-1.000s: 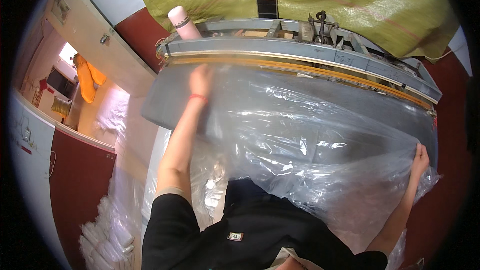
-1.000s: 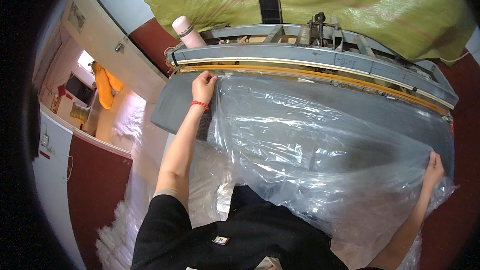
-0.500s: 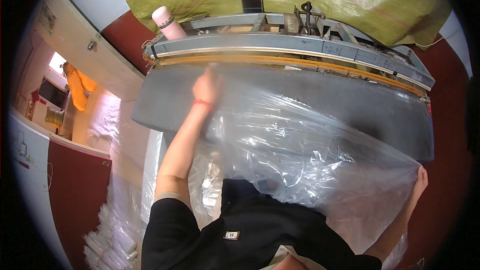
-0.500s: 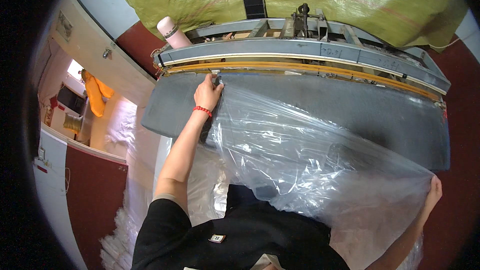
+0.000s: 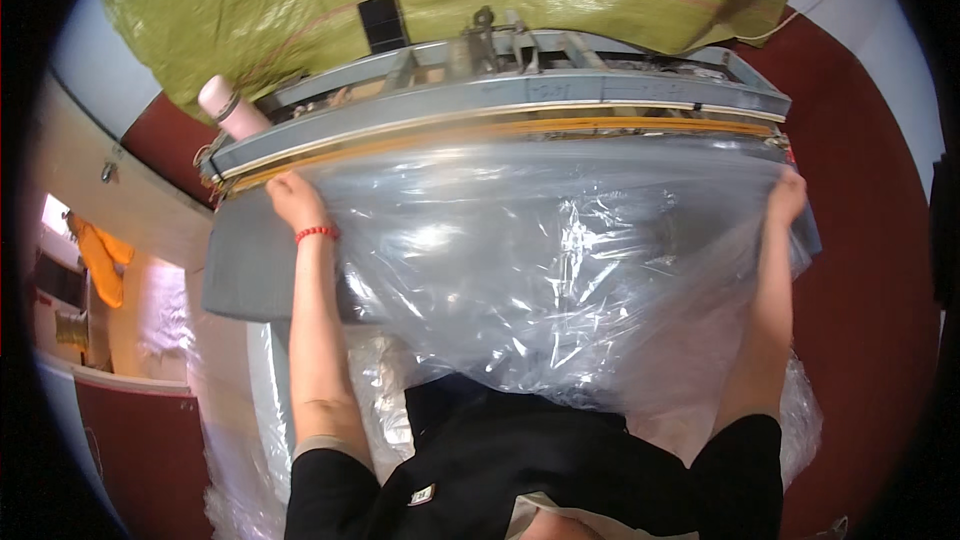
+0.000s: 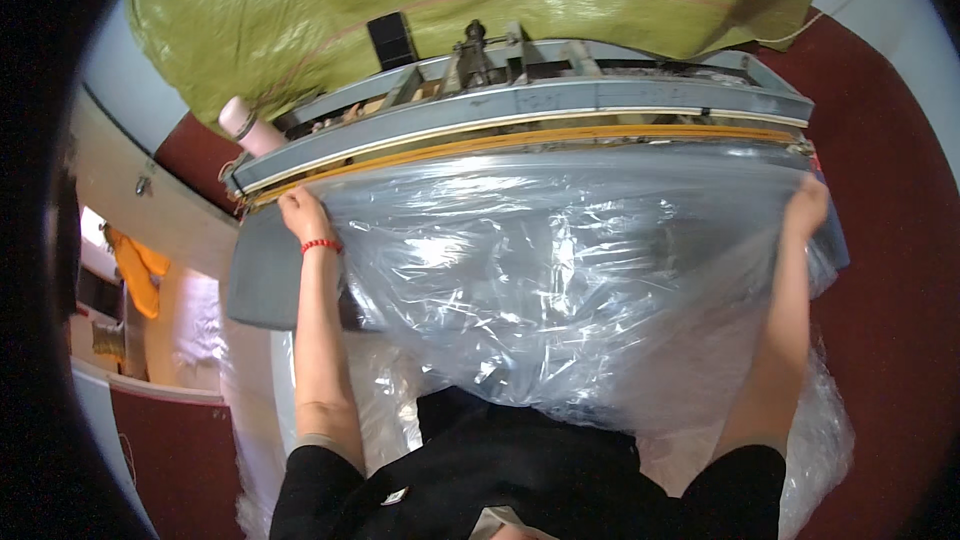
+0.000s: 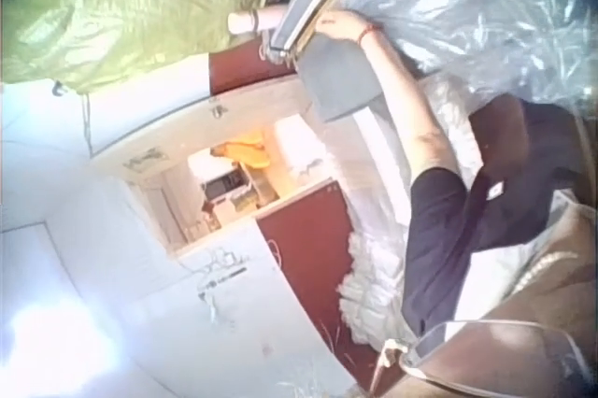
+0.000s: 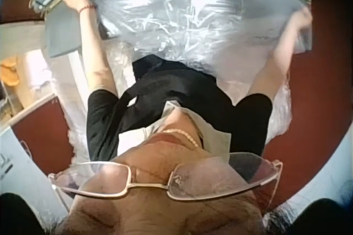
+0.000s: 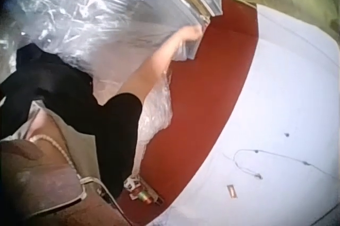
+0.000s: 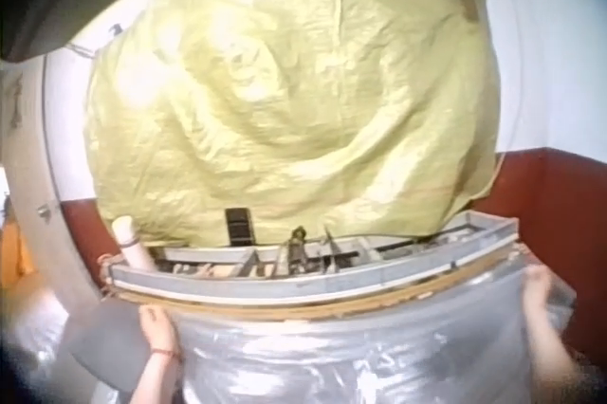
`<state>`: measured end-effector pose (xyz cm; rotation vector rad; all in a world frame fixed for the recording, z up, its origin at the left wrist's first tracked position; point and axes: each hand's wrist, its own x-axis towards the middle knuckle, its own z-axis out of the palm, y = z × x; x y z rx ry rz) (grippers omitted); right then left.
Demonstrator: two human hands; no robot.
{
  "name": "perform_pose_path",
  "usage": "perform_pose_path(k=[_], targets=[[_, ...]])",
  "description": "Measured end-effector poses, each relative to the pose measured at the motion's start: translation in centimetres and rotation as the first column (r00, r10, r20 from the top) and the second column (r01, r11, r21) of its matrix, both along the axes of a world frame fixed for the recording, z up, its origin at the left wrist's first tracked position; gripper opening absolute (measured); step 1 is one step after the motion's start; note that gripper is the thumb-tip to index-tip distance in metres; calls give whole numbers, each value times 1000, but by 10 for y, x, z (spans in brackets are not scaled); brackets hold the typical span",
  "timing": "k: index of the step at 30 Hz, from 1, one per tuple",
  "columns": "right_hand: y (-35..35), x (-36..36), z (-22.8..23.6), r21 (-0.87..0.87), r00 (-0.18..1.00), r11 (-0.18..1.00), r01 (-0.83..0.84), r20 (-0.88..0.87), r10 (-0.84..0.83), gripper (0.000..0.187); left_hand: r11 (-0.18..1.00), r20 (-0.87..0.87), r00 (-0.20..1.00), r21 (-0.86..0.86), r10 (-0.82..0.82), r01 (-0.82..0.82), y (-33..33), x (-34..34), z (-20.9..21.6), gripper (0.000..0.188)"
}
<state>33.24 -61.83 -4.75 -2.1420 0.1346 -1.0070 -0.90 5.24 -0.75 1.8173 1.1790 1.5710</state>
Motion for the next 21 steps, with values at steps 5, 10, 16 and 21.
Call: perform_pose_path(k=[5, 10, 16, 21], targets=[[54, 25, -6, 60, 954, 953, -297, 55, 294, 20, 975, -195, 981, 220, 10, 34, 38, -5, -17, 19], [81, 57, -12, 205, 944, 925, -321, -9, 329, 20, 998, -137, 989, 7, -58, 59, 92, -2, -48, 23], [96, 48, 0, 125, 988, 983, -138, -45, 145, 22, 977, -80, 975, -61, -207, 203, 84, 2, -37, 16], [88, 51, 1, 404, 972, 896, -186, -60, 228, 18, 978, 93, 993, -185, -76, 92, 86, 4, -33, 18]])
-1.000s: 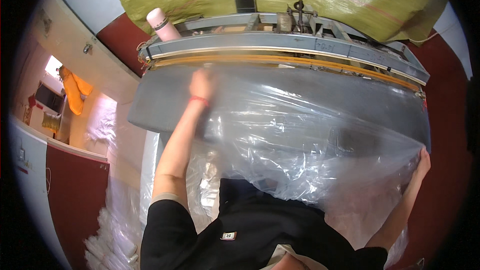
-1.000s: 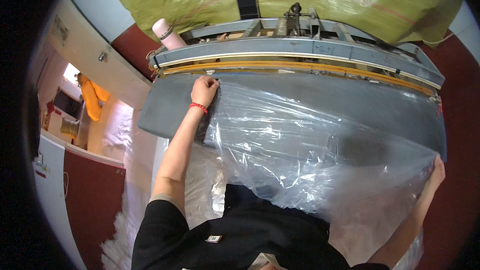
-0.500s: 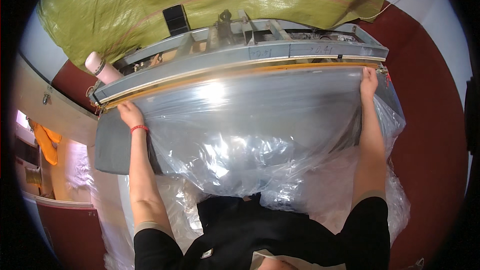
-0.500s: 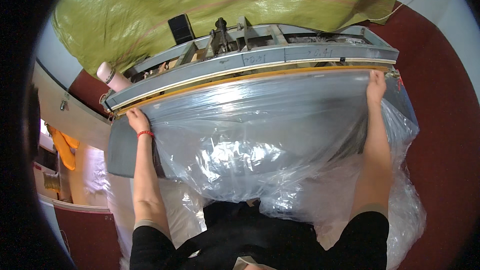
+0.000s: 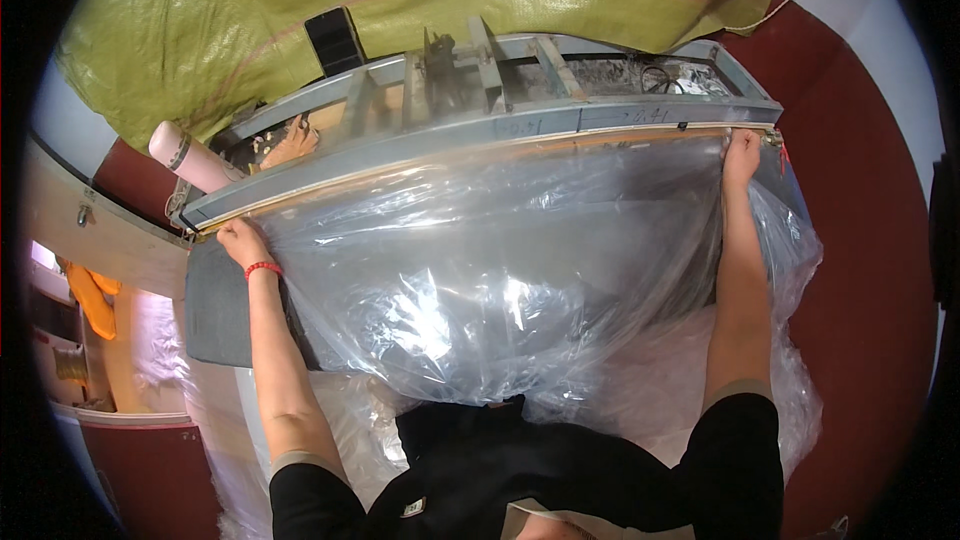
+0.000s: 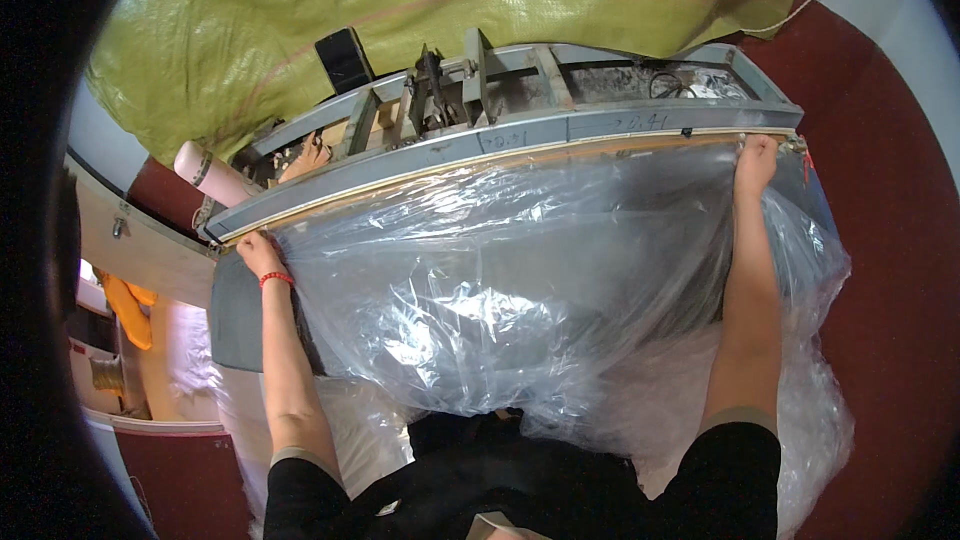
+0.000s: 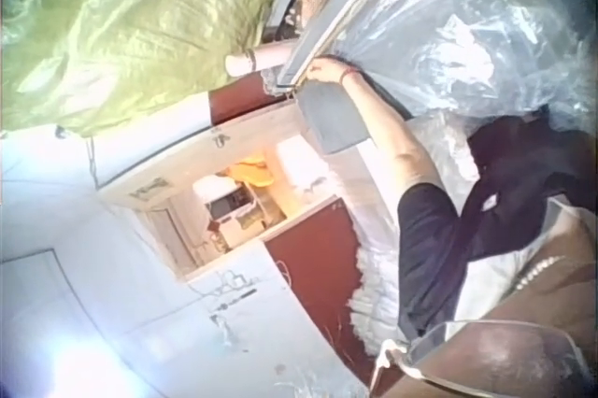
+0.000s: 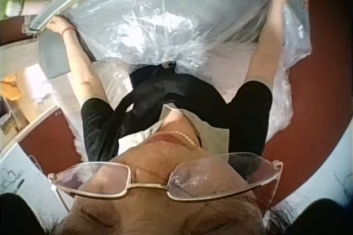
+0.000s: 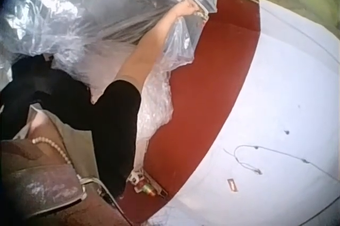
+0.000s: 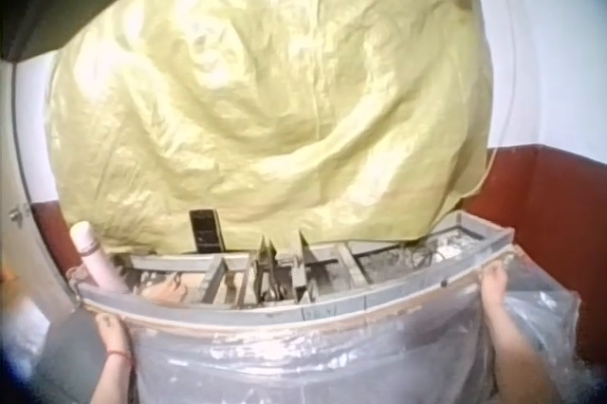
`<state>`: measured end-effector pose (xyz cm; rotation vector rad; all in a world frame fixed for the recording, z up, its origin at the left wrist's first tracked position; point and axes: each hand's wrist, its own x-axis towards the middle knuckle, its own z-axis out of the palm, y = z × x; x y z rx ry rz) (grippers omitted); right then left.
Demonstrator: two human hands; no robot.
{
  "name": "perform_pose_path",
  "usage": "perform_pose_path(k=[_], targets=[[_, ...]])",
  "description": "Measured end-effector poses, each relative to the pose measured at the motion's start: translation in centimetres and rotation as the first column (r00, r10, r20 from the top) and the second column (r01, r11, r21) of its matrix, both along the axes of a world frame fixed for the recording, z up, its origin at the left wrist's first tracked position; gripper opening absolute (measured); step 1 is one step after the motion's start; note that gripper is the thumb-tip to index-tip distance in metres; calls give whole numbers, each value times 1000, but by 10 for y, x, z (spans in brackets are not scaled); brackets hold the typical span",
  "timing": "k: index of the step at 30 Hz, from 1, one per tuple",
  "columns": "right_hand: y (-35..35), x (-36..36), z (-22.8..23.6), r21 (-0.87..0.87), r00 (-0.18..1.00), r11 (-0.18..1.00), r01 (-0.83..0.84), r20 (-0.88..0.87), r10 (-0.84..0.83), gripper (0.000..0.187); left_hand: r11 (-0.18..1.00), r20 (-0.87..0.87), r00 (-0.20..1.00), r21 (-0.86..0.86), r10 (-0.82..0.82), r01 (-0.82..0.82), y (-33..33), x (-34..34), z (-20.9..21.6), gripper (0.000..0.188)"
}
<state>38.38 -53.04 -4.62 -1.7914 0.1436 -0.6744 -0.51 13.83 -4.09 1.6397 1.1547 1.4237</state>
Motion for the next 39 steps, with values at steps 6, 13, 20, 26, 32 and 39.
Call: perform_pose_path(k=[6, 13, 20, 26, 32, 39], targets=[[6, -14, 15, 84, 996, 993, 86, -8, -85, 18, 996, -37, 996, 24, 87, -86, 12, -5, -4, 17], [-16, -95, 66, -309, 943, 951, 12, 320, 92, 25, 857, 74, 856, -24, -512, 515, -34, -31, 30, 6], [-256, -192, -97, -263, 831, 789, 555, 134, -540, 36, 941, 407, 848, 146, -338, 305, -136, -126, 102, 5], [-211, -245, -235, -774, 858, 429, 466, 277, -432, 26, 415, -224, 350, -457, -910, 787, -309, -157, 19, 17], [-37, -333, -176, -820, 814, 435, 372, 63, -578, 25, -65, -484, -514, -680, -708, 731, -395, -36, -142, 36], [-40, -316, -106, -863, 738, 448, 233, -143, -660, 24, -227, -503, -773, -761, -386, 608, -485, -4, -125, 39]])
